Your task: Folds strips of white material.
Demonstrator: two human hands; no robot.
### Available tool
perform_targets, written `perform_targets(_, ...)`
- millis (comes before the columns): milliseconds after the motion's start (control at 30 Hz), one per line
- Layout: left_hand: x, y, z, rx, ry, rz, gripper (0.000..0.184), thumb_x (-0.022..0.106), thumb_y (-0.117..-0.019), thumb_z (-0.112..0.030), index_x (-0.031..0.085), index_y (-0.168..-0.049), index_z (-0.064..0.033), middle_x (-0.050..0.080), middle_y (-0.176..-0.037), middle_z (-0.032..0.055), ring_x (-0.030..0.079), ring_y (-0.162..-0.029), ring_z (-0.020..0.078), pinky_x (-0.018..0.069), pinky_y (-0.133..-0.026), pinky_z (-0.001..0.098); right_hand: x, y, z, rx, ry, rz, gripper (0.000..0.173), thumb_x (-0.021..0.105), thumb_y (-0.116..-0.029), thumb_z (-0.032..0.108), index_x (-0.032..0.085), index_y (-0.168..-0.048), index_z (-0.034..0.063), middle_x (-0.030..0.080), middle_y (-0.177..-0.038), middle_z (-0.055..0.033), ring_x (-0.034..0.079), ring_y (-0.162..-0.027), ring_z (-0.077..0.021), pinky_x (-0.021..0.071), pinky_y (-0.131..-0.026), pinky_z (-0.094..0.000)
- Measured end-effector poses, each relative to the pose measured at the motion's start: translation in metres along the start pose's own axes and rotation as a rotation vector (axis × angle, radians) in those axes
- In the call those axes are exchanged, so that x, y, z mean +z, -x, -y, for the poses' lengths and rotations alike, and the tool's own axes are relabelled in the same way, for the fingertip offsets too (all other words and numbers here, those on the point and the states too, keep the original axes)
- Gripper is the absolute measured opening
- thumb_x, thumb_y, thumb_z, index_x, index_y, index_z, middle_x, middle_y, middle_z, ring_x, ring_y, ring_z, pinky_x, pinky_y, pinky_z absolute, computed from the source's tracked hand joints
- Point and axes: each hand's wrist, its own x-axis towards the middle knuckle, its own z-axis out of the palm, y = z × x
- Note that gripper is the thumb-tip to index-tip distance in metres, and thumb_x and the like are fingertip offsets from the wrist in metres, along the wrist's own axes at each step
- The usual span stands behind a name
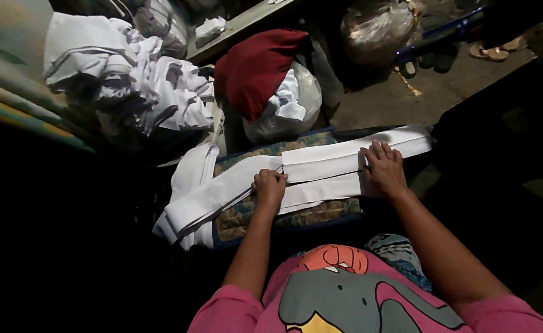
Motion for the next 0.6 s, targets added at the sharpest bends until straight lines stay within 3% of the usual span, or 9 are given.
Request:
perform_targets(133, 0.0, -0.001, -0.004, -0.001, -0.005, 0.021, 0.03, 0.067, -0.0991, -0.038, 0.075, -0.099, -0.0086, 0.063, -0.126, 0.0153, 0.051, -0.124, 0.0371, 0.037, -0.104, 0.0579, 0.003, -0.005, 0.002, 0.018, 0.059, 0.103, 0.052, 0.058, -0.1038, 0.032, 0.049, -0.153, 0.017, 0.033, -0.163, -0.0236, 0.023, -0.154, -0.0422, 0.015, -0.12, -0.0705)
perform_targets(467, 0.003, -0.004, 0.002, 0.047, -0.026, 0.023, 0.026, 0.066, -0.0984, -0.032, 0.075, -0.097, -0.0073, 0.06, -0.131, 0.0158, 0.049, -0.127, 0.0375, 0.0328, -0.108, 0.0599, -0.002, -0.006, 0.001, 0.028, 0.063, 0.142, 0.052, 0.057, -0.1043, 0.033, 0.048, -0.154, 0.021, 0.033, -0.164, -0.0224, 0.023, -0.155, -0.0408, 0.0136, -0.121, -0.0694)
perform_targets(600, 0.012, -0.005, 0.003, 0.086, -0.11, -0.022, 0.028, 0.066, -0.0984, -0.033, 0.076, -0.096, -0.0078, 0.061, -0.129, 0.0158, 0.05, -0.126, 0.0381, 0.0316, -0.109, 0.0599, 0.0, -0.006, -0.001, 0.016, 0.086, 0.151, 0.053, 0.049, -0.1065, 0.039, 0.045, -0.156, 0.0211, 0.03, -0.165, -0.0211, 0.02, -0.156, -0.0392, 0.011, -0.121, -0.0689)
